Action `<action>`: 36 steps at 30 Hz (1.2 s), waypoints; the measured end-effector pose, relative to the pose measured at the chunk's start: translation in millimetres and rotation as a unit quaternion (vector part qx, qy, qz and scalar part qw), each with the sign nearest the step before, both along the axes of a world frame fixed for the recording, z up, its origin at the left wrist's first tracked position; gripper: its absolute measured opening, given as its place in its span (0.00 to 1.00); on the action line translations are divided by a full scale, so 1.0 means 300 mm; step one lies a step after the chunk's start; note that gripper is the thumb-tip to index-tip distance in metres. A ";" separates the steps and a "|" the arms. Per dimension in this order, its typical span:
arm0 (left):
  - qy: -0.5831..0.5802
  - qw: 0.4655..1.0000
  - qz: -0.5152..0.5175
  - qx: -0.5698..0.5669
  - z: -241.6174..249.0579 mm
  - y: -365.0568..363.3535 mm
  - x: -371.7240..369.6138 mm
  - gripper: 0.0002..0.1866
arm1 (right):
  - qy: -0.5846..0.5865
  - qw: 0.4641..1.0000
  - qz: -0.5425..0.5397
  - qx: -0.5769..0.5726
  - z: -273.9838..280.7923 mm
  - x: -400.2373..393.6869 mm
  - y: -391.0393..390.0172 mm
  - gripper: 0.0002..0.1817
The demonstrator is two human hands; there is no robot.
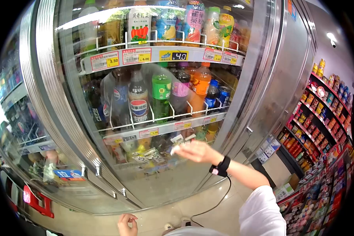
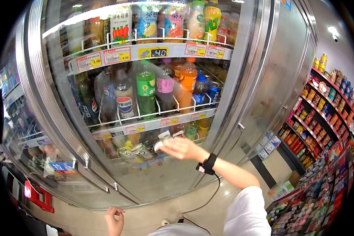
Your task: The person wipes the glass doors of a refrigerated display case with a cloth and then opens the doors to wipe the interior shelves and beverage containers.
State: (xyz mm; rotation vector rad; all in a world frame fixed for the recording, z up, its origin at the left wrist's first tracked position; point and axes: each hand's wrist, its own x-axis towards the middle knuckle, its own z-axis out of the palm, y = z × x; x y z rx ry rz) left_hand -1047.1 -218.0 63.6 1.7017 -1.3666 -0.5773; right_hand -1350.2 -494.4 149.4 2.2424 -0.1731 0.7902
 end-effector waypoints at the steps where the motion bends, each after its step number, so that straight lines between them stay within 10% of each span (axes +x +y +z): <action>1: 0.010 1.000 -0.009 -0.004 -0.002 -0.010 0.007 0.05 | 0.033 0.999 0.003 -0.026 -0.016 0.007 0.015 0.23; 6: -0.003 1.000 -0.017 -0.007 0.014 -0.041 0.008 0.05 | -0.044 0.998 -0.036 0.008 0.187 -0.139 -0.009 0.15; 7: 0.001 0.999 -0.017 -0.030 -0.018 -0.057 0.007 0.06 | -0.194 0.877 -0.076 0.432 0.296 -0.155 0.007 0.09; 9: -0.007 0.998 -0.017 -0.055 -0.046 -0.062 0.003 0.08 | -0.311 0.939 -0.070 -0.126 0.380 -0.251 -0.098 0.08; 10: -0.010 0.998 -0.015 -0.059 -0.046 -0.063 0.004 0.09 | -0.350 0.916 -0.116 -0.154 0.450 -0.283 -0.099 0.11; 12: -0.013 0.998 -0.007 -0.065 -0.055 -0.053 0.004 0.09 | -0.531 0.842 -0.091 -0.023 0.516 -0.289 -0.095 0.11; 17: 0.014 0.998 0.038 -0.052 -0.119 0.004 0.029 0.10 | -0.548 0.835 0.024 0.046 0.237 -0.048 -0.060 0.09; 18: 0.022 0.998 0.046 -0.047 -0.123 0.018 0.026 0.10 | -0.511 0.810 0.204 0.204 0.032 -0.030 -0.118 0.10; 19: 0.024 0.998 0.047 -0.038 -0.125 0.029 0.025 0.09 | -0.426 0.898 0.029 0.105 -0.060 0.046 -0.023 0.10; 20: 0.025 0.998 0.047 -0.029 -0.125 0.037 0.028 0.09 | -0.205 0.940 0.059 0.265 -0.168 0.064 0.002 0.14; 21: 0.023 0.998 0.047 -0.022 -0.122 0.043 0.032 0.09 | -0.136 0.986 0.017 0.095 -0.305 0.097 0.023 0.19; 26: 0.008 0.998 0.056 -0.034 -0.079 0.038 0.038 0.08 | -0.012 0.978 0.003 0.210 -0.547 0.095 0.048 0.23; 31: -0.002 0.999 0.046 -0.016 -0.083 0.009 0.018 0.08 | -0.175 0.983 -0.031 0.037 -0.137 -0.057 -0.011 0.19; 34: 0.005 0.999 0.039 -0.005 -0.083 -0.006 -0.022 0.08 | -0.396 0.911 -0.105 -0.040 0.127 -0.154 -0.065 0.13; 36: 0.001 0.999 0.033 -0.005 -0.081 -0.016 -0.051 0.08 | -0.572 0.810 0.007 0.125 0.170 -0.157 -0.081 0.18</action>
